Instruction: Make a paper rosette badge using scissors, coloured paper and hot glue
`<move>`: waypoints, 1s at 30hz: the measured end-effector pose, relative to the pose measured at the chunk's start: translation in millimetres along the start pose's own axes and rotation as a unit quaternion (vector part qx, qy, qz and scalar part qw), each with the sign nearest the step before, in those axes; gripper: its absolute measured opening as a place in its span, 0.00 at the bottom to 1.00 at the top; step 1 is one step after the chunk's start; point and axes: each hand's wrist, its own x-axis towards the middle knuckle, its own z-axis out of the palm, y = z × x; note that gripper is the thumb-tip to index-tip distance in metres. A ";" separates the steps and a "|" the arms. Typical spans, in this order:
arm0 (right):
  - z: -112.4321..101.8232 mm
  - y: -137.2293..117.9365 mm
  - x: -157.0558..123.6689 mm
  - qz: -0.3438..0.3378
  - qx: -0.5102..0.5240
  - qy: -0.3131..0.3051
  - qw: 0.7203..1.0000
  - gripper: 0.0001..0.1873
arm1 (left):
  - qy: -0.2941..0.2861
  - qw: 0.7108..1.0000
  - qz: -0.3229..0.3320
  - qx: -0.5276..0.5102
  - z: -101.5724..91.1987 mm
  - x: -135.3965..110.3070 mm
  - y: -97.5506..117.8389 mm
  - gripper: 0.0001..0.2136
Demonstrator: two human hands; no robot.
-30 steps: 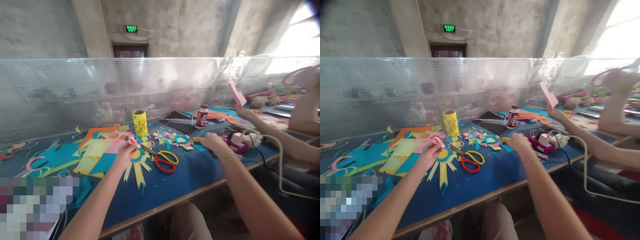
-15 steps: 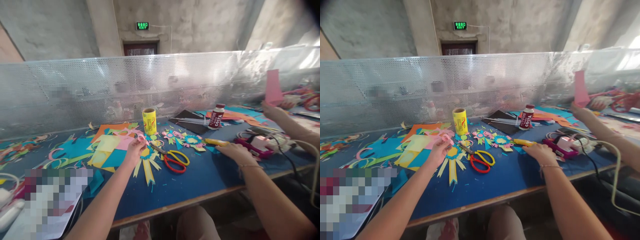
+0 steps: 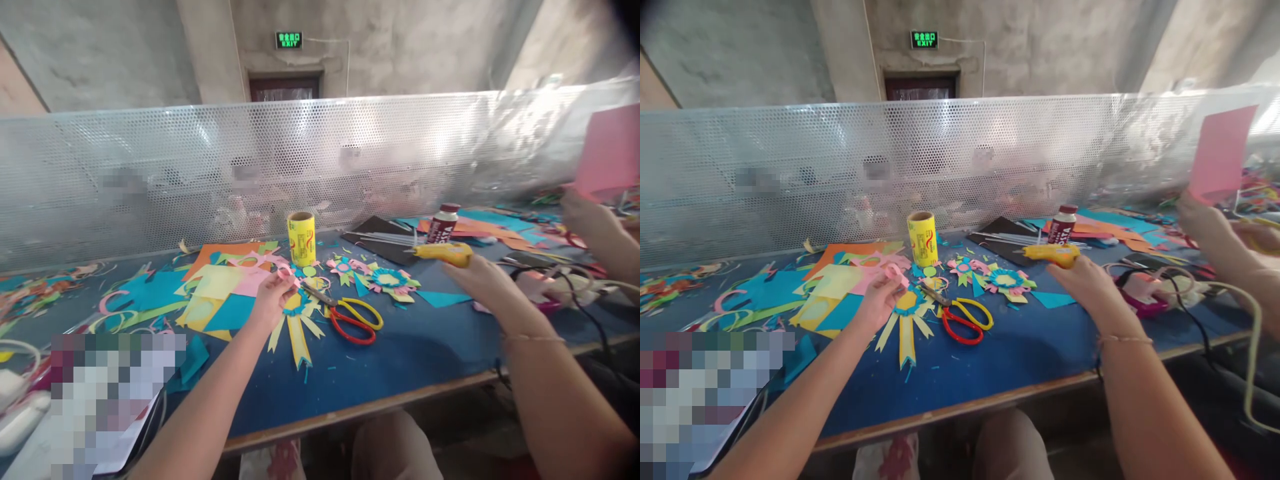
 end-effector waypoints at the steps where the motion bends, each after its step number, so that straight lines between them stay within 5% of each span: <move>1: -3.6 -16.5 -5.9 -0.009 0.015 -0.021 1.000 0.13 | 0.001 1.000 0.000 0.000 0.3 -0.2 -0.3 0.12; 6: 2.8 -90.7 -43.2 -0.088 0.100 -0.013 0.991 0.20 | -0.002 1.000 0.001 0.021 0.8 -1.5 0.4 0.13; 11: 27.3 -123.9 -64.9 -0.176 0.126 0.008 0.976 0.18 | 0.004 0.999 0.007 0.036 0.5 -1.9 2.2 0.12; 16: 47.7 -134.6 -70.5 -0.241 0.143 0.011 0.960 0.13 | 0.012 1.000 -0.002 0.029 -0.1 -0.5 1.7 0.13; 30: 82.7 -128.5 -82.1 -0.270 0.168 0.040 0.947 0.12 | 0.021 1.000 -0.017 0.012 1.0 -0.7 -1.5 0.15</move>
